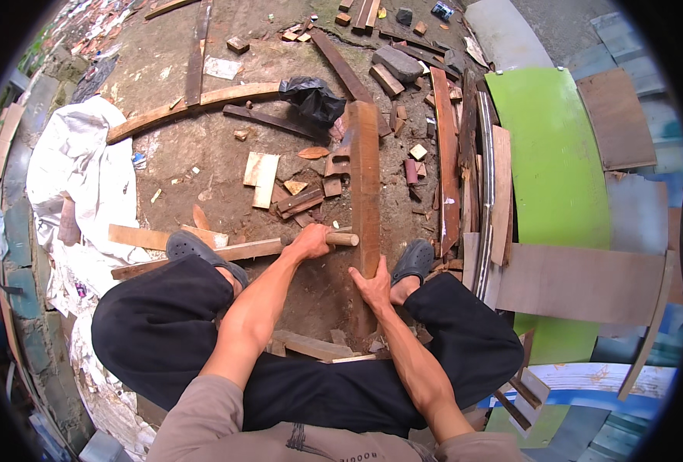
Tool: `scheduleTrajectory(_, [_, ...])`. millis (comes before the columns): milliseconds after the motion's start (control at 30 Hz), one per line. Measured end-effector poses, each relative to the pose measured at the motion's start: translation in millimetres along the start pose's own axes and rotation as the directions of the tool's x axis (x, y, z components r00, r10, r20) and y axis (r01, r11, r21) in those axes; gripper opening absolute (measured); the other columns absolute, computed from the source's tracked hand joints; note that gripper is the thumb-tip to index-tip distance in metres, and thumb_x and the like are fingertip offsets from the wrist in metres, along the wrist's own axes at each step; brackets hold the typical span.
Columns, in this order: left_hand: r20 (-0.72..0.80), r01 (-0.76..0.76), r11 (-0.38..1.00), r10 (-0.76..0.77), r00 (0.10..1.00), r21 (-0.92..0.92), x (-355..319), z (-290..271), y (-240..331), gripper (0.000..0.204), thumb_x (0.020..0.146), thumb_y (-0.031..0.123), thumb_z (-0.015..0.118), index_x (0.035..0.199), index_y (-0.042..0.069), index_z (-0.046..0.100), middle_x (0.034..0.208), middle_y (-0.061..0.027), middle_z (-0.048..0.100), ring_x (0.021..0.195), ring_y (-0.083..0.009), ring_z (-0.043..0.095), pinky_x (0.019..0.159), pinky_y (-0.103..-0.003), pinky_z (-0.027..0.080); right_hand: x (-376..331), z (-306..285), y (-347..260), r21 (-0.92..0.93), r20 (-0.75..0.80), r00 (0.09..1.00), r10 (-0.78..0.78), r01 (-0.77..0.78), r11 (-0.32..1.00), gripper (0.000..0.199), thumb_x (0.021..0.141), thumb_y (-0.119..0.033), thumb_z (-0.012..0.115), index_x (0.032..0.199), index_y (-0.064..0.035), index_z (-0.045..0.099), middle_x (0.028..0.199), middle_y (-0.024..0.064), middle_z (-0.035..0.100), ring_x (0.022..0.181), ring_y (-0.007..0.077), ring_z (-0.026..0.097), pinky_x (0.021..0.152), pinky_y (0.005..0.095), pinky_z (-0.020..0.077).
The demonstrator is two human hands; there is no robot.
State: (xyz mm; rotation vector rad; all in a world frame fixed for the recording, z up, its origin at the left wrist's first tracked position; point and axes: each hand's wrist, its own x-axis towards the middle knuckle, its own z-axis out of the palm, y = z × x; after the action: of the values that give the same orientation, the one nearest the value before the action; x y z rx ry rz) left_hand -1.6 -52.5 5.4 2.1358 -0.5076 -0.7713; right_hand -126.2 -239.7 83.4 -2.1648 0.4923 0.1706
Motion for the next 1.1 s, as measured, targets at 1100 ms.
scheduleTrajectory(1100, [0.07,0.072,0.964,-0.055,0.996,-0.256,19.8,-20.2,-16.2,0.025,0.065,0.017,0.073,0.086,0.005,0.068,0.067,-0.008,0.063,0.063,-0.0167,0.057,0.063,-0.035,0.047,31.5,-24.2,18.3,0.042,-0.125,0.985,0.12,-0.116,0.992,0.067,0.075,-0.031,0.077,0.125,0.0004,0.045,0.104,0.0216,0.066,0.093,0.0325,0.066,0.083,0.0395,0.051])
